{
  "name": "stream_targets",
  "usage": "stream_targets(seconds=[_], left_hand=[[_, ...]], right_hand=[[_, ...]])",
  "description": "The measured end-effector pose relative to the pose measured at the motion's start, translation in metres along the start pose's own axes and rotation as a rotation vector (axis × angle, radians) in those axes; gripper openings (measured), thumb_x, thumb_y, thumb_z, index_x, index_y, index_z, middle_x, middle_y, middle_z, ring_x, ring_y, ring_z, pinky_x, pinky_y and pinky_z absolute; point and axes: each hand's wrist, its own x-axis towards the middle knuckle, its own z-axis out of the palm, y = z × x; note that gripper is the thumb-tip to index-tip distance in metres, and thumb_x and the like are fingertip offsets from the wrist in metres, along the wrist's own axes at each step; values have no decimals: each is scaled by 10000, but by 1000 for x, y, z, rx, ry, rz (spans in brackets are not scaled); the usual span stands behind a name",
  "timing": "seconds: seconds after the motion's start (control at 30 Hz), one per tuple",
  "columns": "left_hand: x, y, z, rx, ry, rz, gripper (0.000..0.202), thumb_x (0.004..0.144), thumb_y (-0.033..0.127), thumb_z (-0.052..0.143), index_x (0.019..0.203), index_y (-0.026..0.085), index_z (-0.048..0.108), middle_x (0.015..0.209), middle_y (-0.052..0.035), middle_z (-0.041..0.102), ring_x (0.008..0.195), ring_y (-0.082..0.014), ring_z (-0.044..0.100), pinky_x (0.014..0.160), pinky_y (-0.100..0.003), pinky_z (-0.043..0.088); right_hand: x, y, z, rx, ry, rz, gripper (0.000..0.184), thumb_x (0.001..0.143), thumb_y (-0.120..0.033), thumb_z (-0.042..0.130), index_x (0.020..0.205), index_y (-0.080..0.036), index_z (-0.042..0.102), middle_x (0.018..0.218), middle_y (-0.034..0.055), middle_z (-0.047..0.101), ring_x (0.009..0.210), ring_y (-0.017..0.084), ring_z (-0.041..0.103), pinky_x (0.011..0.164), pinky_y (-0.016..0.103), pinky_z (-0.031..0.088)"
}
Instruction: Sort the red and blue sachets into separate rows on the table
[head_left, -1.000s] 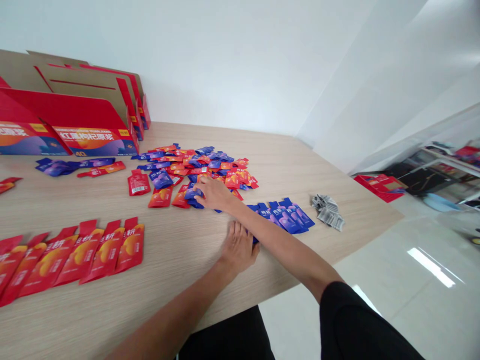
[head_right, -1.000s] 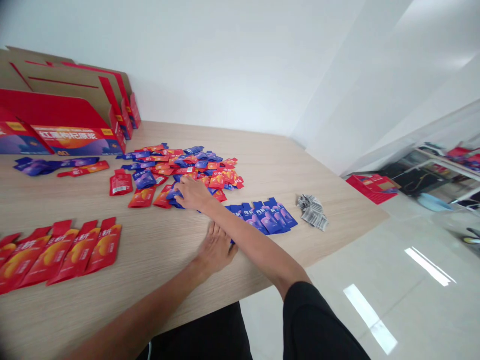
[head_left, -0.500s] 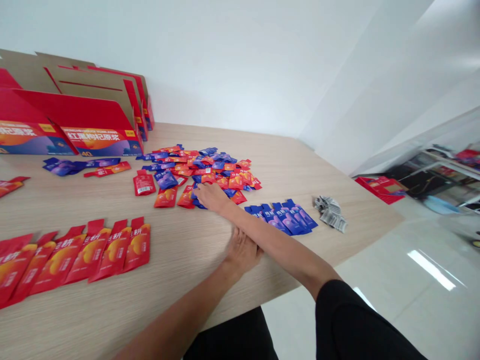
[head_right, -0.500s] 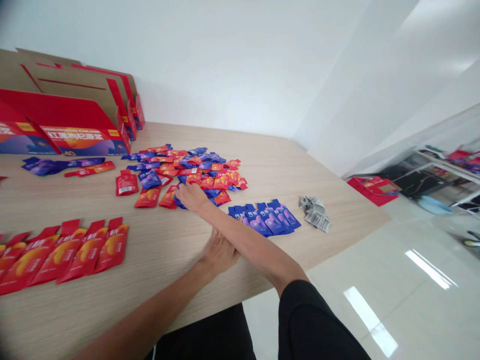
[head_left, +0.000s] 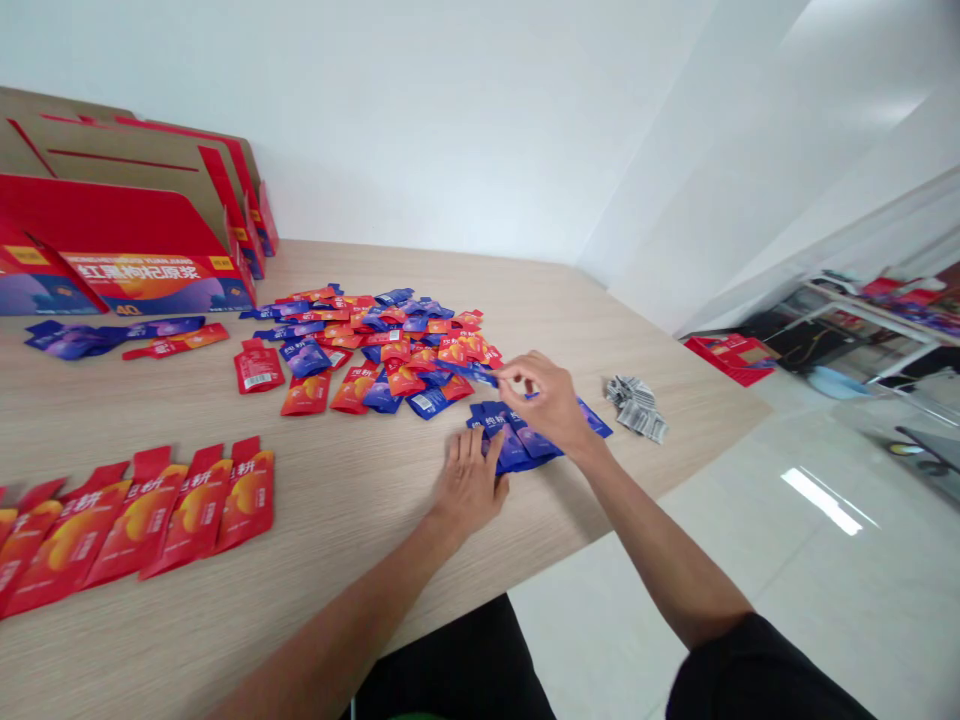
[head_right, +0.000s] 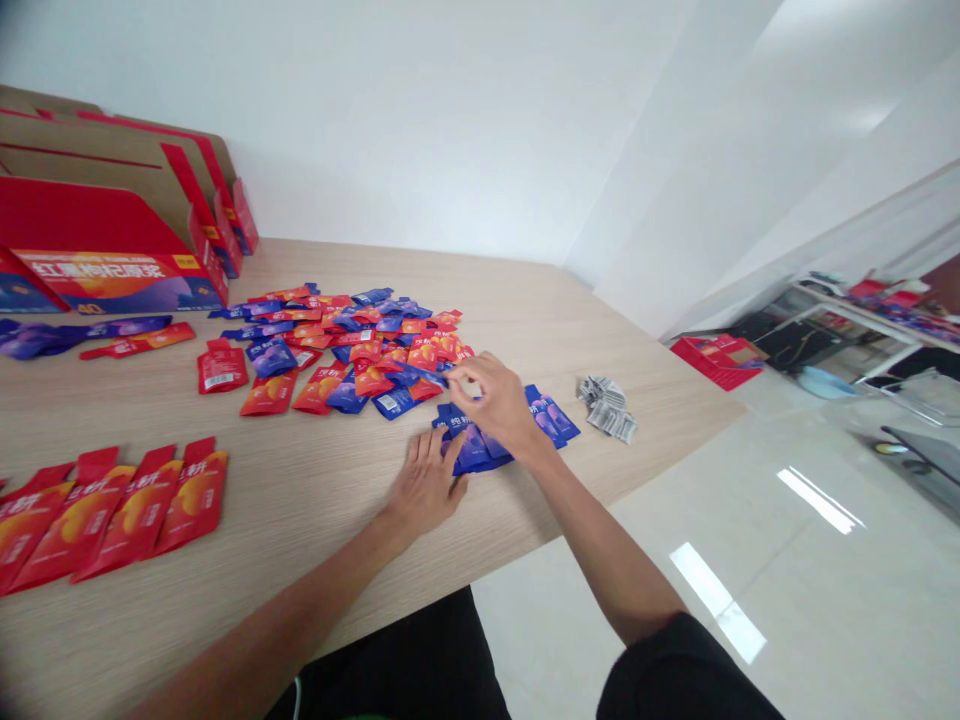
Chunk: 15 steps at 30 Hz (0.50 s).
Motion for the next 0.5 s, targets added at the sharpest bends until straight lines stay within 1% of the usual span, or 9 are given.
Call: stream_targets(seconds=[0.07,0.1,0.17,0.2,0.27,0.37,0.43,0.5], left_hand=[[0,0,-1,3,-3,1,652,966,339,581,1562,131,415,1523,-243,485,1371,-393,485,1180,-601,339],[0,0,-1,4,-5,2,647,969,340,574,1560,128,417,1523,-245,486,1373,-394,483,1179,-598,340],[0,0,-1,7,-3,4,634,976,338,558,1556,125,418,1522,-245,491,1380,-392,476,1176,-597,343],[0,0,-1,9,-2,6,631,977,336,555,1556,124,416,1519,-242,496,1382,-389,474,1175,-594,345],[0,-1,-1,16,4,7,630,978,328,554,1556,118,413,1507,-239,505,1383,-384,474,1175,-588,347],[0,-1,-1,26,14,7,624,978,323,559,1548,111,418,1489,-238,513,1378,-383,474,1171,-584,351],[0,-1,-2,31,17,8,620,977,324,562,1541,108,422,1483,-241,515,1372,-384,478,1167,-583,356],[1,-1,-2,40,17,9,630,976,322,565,1544,96,414,1478,-245,515,1367,-384,484,1170,-575,356]], right_hand=[[-27,15,-32,-51,90,73,146,957,-235,585,887,-238,712,951,64,792,790,203,660,675,330,532],[-40,23,-44,-91,124,103,145,956,-250,589,887,-240,716,973,73,799,799,212,671,653,337,535],[-65,40,-63,-178,160,143,146,951,-268,592,889,-246,723,997,83,808,826,232,695,649,360,555],[-76,49,-69,-223,169,154,148,950,-272,592,893,-251,726,1000,82,812,843,240,707,672,377,572],[-96,67,-79,-304,189,167,146,949,-270,591,907,-259,730,996,77,817,871,253,726,743,415,604],[-119,90,-89,-391,237,163,131,946,-253,601,929,-264,731,1001,79,817,898,261,743,839,449,620],[-132,104,-92,-429,234,130,120,943,-237,612,927,-261,729,998,82,818,891,261,748,853,449,616],[-143,117,-92,-471,191,96,119,942,-224,620,911,-257,731,971,79,821,873,259,750,848,446,605]])
